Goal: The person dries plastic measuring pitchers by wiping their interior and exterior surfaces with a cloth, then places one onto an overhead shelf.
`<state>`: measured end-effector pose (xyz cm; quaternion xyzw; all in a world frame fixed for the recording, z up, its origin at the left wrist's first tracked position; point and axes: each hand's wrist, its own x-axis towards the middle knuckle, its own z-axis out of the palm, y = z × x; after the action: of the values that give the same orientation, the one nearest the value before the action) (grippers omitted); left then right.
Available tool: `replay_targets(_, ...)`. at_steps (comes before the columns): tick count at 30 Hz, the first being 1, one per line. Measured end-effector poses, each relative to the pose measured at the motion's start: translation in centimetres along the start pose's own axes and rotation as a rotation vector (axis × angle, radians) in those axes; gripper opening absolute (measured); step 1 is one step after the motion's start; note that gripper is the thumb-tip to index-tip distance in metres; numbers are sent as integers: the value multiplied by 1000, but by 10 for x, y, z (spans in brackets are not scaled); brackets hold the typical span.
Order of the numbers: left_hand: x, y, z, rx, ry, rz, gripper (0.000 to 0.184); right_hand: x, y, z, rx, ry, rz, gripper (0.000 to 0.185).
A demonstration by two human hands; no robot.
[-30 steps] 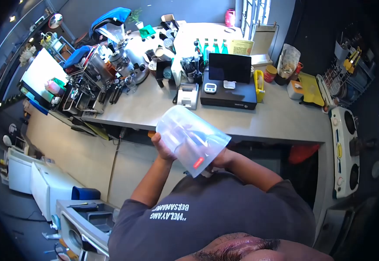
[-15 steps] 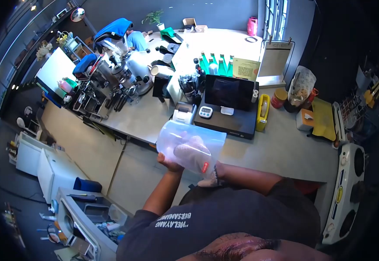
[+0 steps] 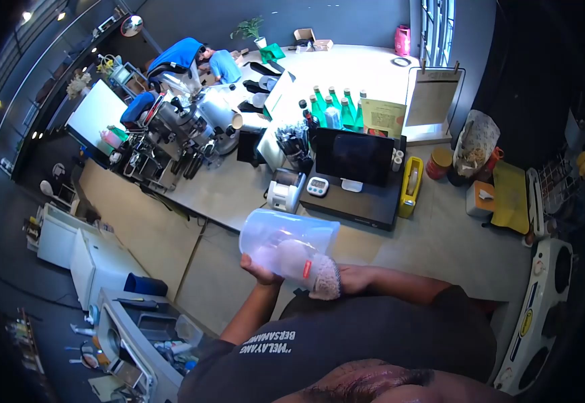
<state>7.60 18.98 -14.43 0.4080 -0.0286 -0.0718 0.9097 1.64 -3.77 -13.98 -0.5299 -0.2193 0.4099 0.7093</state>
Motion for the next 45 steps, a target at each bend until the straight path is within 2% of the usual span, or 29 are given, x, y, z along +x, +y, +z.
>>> replay_targets(3, -1, -11, 3, -11, -75, 30, 113, 29, 11, -12, -232, -101, -126, 40)
replay_targets(6, 1, -6, 5, -43, -181, 157, 115, 69, -4, -4, -301, -23, -234, 39)
replay_targets(9, 7, 28, -11, -70, -256, 257, 116, 106, -20, 6, -299, 86, -331, 39)
replay_targets(11, 12, 49, -40, -84, -271, 267, 117, 129, -33, 10, -322, 121, -352, 39)
replay_targets(12, 17, 50, -68, -52, -212, 175, 119, 143, -40, 13, -341, 137, -368, 39)
replay_targets(15, 30, 59, -120, -162, -213, 170, 124, 185, -56, 25, -439, 168, -380, 39)
replay_targets(17, 34, 75, -142, -172, -136, 256, 113, 216, -58, 40, -544, 194, -396, 39)
replay_targets(19, 29, 114, -125, 22, -82, 423, 97, 252, -55, 58, -654, 215, -412, 38)
replay_targets(21, 30, 124, -146, 116, -10, 405, 83, 282, -50, 74, -751, 250, -425, 38)
replay_targets(22, 30, 121, -167, 112, 26, 308, 79, 292, -50, 81, -780, 261, -417, 38)
replay_targets(24, 33, 120, -213, 88, 44, -40, 69, 314, -52, 85, -820, 290, -408, 38)
replay_targets(25, 38, 132, -208, 49, 70, -65, 69, 320, -55, 86, -818, 304, -400, 38)
replay_targets(27, 39, 155, -204, 6, 27, 0, 77, 330, -62, 89, -817, 336, -393, 38)
replay_targets(30, 64, 152, -243, -173, -175, 53, 106, 332, -65, 104, -828, 382, -379, 38)
replay_targets(33, 68, 212, -198, -93, -95, 304, 113, 343, -61, 108, -836, 444, -395, 37)
replay_targets(35, 58, 217, -184, 310, -158, 391, 124, 350, -59, 104, -793, 497, -413, 37)
replay_targets(36, 51, 217, -168, 199, -160, 362, 126, 351, -59, 102, -728, 530, -412, 37)
replay_targets(39, 53, 204, -157, 248, -48, 147, 128, 333, -69, 99, -445, 635, -402, 37)
replay_targets(40, 64, 195, -164, 211, -49, 5, 124, 320, -74, 100, -339, 667, -390, 37)
replay_targets(43, 94, 176, -179, -66, -327, -91, 119, 294, -59, 88, 26, 699, -429, 37)
replay_targets(44, 94, 181, -167, -93, -366, -15, 117, 285, -25, 67, 358, 545, -523, 40)
replay_targets(45, 99, 178, -164, -79, -393, 8, 116, 276, -29, 68, 311, 579, -538, 41)
